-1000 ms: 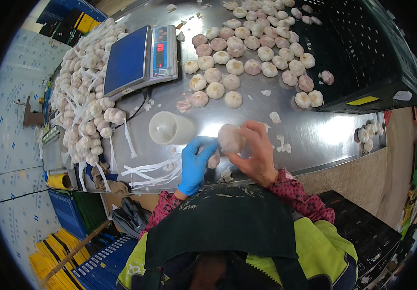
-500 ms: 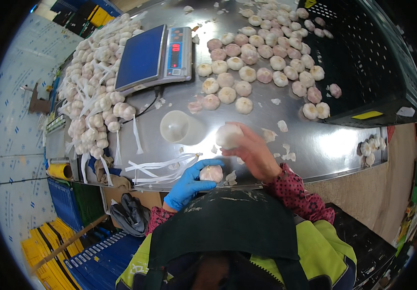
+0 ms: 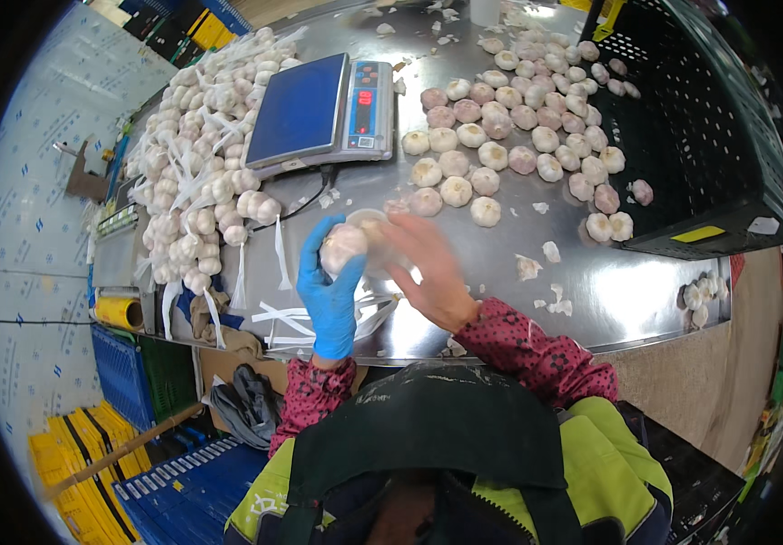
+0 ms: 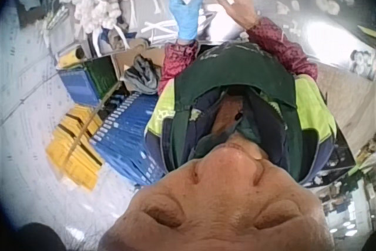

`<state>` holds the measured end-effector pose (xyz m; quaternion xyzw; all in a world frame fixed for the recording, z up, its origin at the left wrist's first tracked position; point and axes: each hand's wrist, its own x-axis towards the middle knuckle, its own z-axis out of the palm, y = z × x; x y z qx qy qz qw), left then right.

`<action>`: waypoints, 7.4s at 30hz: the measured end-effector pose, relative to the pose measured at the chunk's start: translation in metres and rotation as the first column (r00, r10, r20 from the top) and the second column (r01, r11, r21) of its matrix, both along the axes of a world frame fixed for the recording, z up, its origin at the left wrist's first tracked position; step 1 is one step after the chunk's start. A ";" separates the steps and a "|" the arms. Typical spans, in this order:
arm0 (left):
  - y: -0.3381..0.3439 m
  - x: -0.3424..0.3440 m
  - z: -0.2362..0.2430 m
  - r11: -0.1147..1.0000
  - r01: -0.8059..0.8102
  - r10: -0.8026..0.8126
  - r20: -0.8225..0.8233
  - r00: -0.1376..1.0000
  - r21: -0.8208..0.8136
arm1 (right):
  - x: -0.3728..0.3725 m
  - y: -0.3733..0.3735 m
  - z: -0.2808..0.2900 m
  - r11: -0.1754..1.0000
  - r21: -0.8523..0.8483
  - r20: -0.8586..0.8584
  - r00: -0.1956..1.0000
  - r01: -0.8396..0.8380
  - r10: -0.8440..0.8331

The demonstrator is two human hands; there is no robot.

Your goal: The person strings garlic bulbs onto white plastic ties at a metal work table. They pick up garlic bulbs, thread them onto the ties, and place the finished strings on the table. A digital scale and a roll of ties are visible nearby.

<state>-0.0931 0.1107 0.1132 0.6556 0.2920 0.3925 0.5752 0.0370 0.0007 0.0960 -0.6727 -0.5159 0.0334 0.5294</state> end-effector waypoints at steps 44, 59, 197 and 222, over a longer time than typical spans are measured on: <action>0.010 0.023 -0.045 0.988 0.060 -0.036 -0.163 0.986 0.144 | 0.170 -0.017 -0.026 0.922 0.327 -0.944 -0.031 -0.208 0.328; 0.016 -0.001 -0.078 0.883 0.042 -0.020 0.052 0.998 -0.468 | 0.028 0.043 0.015 0.960 -0.247 0.182 0.966 -0.135 0.183; -0.030 0.044 -0.025 0.655 0.214 -0.358 -0.048 0.932 -0.725 | 0.032 -0.070 -0.011 1.000 -0.030 0.151 0.989 0.009 -0.004; -0.076 0.060 -0.051 0.963 0.260 -0.228 -0.296 0.928 0.074 | 0.060 -0.067 -0.010 0.957 0.091 0.285 0.914 0.275 -0.289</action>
